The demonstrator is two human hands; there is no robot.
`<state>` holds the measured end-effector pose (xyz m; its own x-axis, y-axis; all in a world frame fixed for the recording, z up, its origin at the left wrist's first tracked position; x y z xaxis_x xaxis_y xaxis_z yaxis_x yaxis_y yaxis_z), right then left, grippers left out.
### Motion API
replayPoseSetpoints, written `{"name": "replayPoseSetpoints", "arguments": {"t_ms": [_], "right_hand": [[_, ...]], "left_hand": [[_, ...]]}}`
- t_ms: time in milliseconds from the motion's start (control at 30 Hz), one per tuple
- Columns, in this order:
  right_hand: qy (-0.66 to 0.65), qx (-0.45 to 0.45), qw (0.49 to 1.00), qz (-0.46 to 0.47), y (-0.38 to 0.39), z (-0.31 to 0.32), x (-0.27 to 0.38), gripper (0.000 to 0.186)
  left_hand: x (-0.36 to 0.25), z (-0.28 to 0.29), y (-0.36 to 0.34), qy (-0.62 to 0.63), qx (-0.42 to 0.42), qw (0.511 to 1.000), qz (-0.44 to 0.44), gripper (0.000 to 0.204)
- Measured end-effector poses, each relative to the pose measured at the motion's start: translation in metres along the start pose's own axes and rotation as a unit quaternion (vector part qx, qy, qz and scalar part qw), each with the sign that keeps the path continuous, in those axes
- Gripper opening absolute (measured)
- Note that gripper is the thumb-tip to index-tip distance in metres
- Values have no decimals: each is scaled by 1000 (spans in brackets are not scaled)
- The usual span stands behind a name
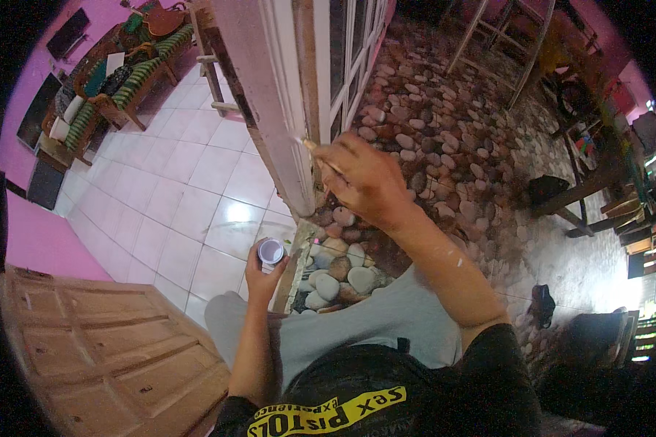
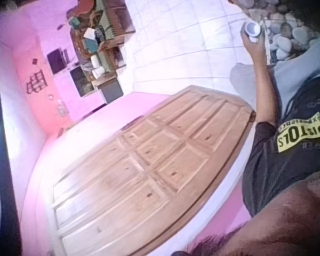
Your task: The person paints a wooden door frame with white paint using a brush, dipping the brush into a small plastic cup of paint held in the other hand.
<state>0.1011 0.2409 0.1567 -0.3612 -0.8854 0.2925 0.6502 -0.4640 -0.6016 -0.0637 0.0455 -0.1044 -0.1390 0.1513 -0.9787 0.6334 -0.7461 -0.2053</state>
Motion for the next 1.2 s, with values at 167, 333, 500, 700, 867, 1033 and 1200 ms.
{"name": "replayPoseSetpoints", "arguments": {"t_ms": [167,333,500,700,867,1033,1200], "right_hand": [[-79,-113,990,-30,15,36,-3,21],[-220,2,960,-171,64,2,-33,19],[-203,3,966,-161,56,-3,-29,18],[-224,-19,967,-122,9,13,-18,18],[-199,-56,977,-54,-43,55,2,19],[-196,-115,974,7,-101,128,29,18],[-170,-169,970,46,-152,205,55,19]], "left_hand": [[12,10,12,30,-17,998,46,63],[-2,3,19,42,-15,997,63,59],[-18,0,24,32,-25,997,66,58],[-34,-8,27,19,-9,998,59,60],[-43,-12,27,10,5,998,60,59],[-69,-12,24,7,1,999,43,61],[-140,-24,12,-24,18,999,34,62]]}}
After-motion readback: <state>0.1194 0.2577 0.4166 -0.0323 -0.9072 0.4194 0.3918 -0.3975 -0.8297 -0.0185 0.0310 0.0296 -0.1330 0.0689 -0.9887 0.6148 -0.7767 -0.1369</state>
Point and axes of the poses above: each hand's wrist, its own y-axis away from the middle knuckle, its own z-axis out of the back of the hand, x = y × z, the point moved 6 cm from there along -y, towards the middle knuckle, and after that the axes turned 13 degrees about y, right-handed, at the moved point
